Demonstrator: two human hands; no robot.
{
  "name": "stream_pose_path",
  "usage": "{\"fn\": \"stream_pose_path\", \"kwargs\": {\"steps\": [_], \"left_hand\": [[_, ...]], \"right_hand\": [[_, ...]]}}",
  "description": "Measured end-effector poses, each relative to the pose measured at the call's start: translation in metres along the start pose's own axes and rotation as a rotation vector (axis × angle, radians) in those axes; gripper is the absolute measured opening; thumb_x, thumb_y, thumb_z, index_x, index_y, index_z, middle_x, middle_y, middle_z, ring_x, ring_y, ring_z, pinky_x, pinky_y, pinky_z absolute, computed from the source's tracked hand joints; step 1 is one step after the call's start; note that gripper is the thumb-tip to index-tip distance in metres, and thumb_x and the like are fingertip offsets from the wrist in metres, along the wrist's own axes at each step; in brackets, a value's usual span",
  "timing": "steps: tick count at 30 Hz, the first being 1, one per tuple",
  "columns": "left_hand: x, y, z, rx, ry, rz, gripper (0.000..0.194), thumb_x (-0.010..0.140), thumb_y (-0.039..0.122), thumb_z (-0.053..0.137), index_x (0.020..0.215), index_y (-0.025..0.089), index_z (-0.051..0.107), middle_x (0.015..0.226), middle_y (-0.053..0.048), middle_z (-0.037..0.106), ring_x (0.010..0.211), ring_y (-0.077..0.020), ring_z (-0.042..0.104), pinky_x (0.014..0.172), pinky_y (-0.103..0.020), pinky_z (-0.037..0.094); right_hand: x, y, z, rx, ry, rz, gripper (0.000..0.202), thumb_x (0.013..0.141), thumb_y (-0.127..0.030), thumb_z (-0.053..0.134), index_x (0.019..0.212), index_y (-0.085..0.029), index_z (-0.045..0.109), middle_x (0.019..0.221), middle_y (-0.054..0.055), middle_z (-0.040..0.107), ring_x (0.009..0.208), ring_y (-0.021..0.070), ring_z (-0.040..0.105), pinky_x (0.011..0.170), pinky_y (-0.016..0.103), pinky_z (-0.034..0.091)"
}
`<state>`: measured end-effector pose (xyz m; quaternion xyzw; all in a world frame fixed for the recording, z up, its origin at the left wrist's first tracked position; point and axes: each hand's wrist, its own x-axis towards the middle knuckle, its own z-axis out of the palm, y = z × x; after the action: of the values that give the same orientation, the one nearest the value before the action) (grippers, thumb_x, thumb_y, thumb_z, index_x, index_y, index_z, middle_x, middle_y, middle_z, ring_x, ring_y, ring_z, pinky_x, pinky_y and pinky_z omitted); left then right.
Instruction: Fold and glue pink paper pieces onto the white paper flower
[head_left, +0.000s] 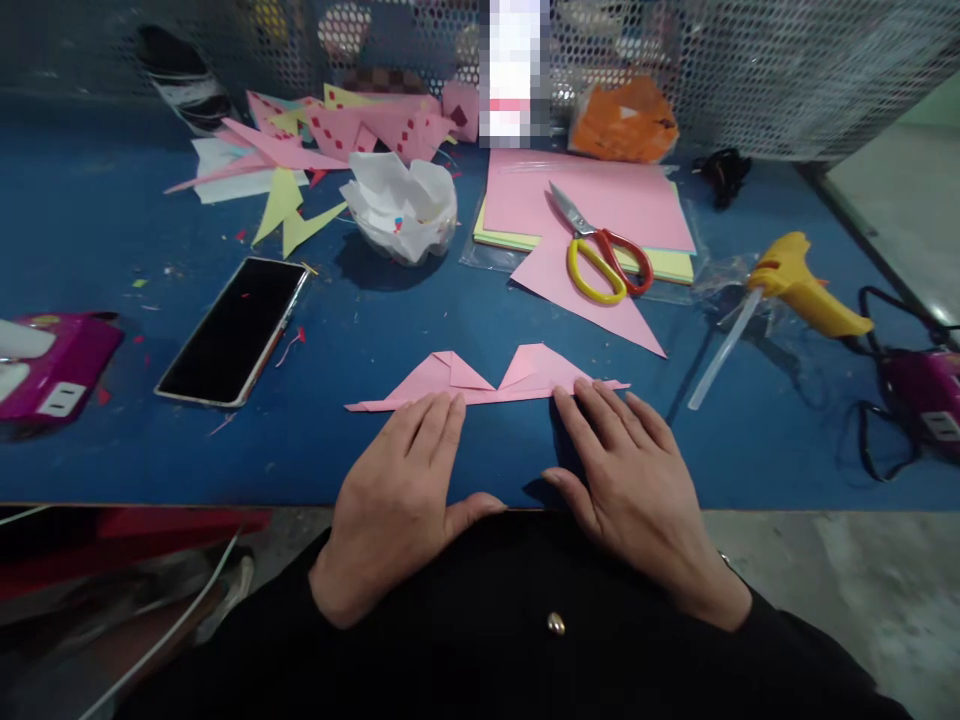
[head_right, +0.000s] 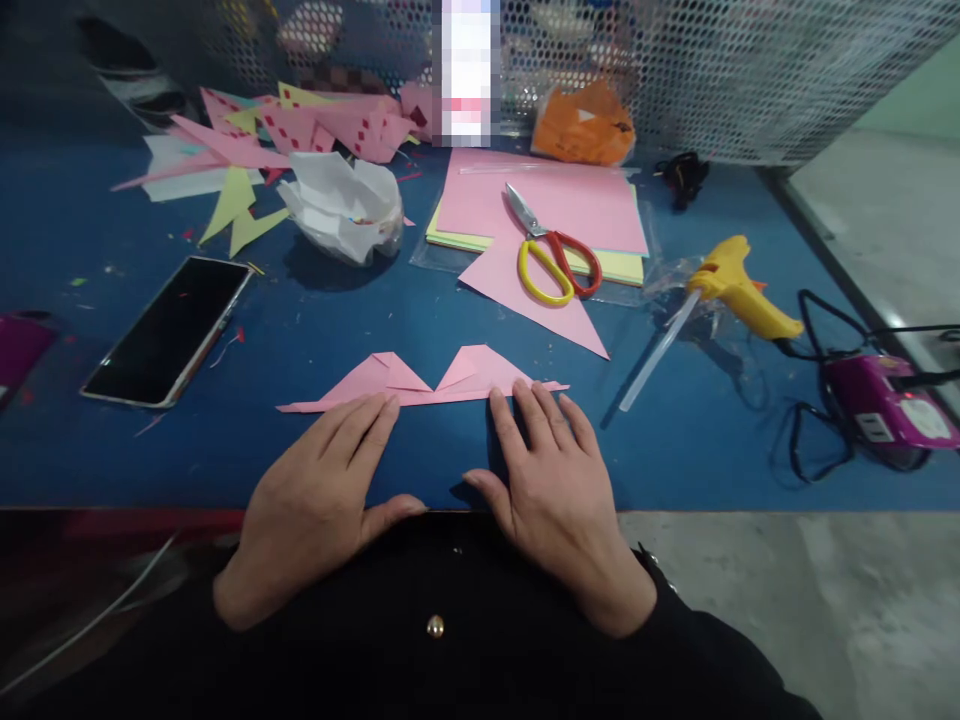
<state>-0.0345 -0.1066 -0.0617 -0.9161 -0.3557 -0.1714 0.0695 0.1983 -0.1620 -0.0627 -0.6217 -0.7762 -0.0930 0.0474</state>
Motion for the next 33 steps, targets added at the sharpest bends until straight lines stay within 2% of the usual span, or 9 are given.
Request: {"fn": "stream_pose_path", "kwargs": {"steps": [7,12,16,21,25,33], "left_hand": [[-0.020,-0.015,-0.010,0.093,-0.004,-0.096,0.076,0.098,0.060,0.038,0.132,-0.005,0.056,0.128,-0.025,0.064,0.118,-0.0401,0.061,0.108,-0.055,0.043],[-0.021,-0.012,-0.011,0.092,0.003,-0.134,0.076,0.098,0.059,0.039,0.131,-0.008,0.054,0.127,-0.028,0.062,0.120,-0.0412,0.059,0.104,-0.053,0.047],[-0.018,-0.008,-0.011,0.089,0.011,-0.153,0.074,0.099,0.057,0.039,0.129,-0.008,0.055,0.128,-0.029,0.061,0.119,-0.0414,0.059,0.101,-0.053,0.050],[-0.017,-0.007,-0.012,0.106,0.013,-0.172,0.073,0.097,0.058,0.042,0.126,-0.008,0.058,0.125,-0.030,0.062,0.116,-0.0437,0.060,0.102,-0.057,0.048],[-0.017,-0.007,-0.012,0.097,0.014,-0.172,0.072,0.098,0.056,0.043,0.125,-0.009,0.058,0.124,-0.030,0.062,0.116,-0.0433,0.060,0.102,-0.056,0.049],[-0.018,-0.006,-0.009,0.128,0.003,-0.157,0.077,0.097,0.059,0.043,0.129,-0.010,0.056,0.126,-0.030,0.062,0.116,-0.0417,0.061,0.104,-0.053,0.048]], "right_hand": [[0.001,-0.005,-0.001,-0.013,-0.017,0.002,0.076,0.098,-0.063,0.029,0.149,-0.008,0.043,0.146,0.027,0.048,0.138,0.0381,0.044,0.113,0.054,0.034],[0.005,-0.009,-0.004,-0.036,-0.043,0.006,0.078,0.096,-0.067,0.028,0.150,-0.013,0.043,0.144,0.027,0.048,0.136,0.0410,0.045,0.111,0.057,0.035],[0.008,-0.012,-0.007,-0.045,-0.055,0.006,0.079,0.096,-0.067,0.027,0.147,-0.010,0.047,0.140,0.029,0.051,0.134,0.0425,0.047,0.110,0.057,0.035],[0.010,-0.014,-0.007,-0.022,-0.031,0.000,0.075,0.099,-0.062,0.027,0.143,-0.007,0.050,0.142,0.026,0.052,0.134,0.0397,0.047,0.111,0.055,0.035],[0.011,-0.016,-0.004,-0.003,0.004,-0.015,0.072,0.102,-0.057,0.025,0.143,-0.003,0.048,0.141,0.022,0.056,0.135,0.0359,0.047,0.110,0.051,0.036],[0.013,-0.016,0.000,0.036,0.030,-0.053,0.069,0.103,-0.054,0.029,0.139,0.001,0.050,0.140,0.024,0.057,0.134,0.0333,0.048,0.111,0.047,0.036]]}}
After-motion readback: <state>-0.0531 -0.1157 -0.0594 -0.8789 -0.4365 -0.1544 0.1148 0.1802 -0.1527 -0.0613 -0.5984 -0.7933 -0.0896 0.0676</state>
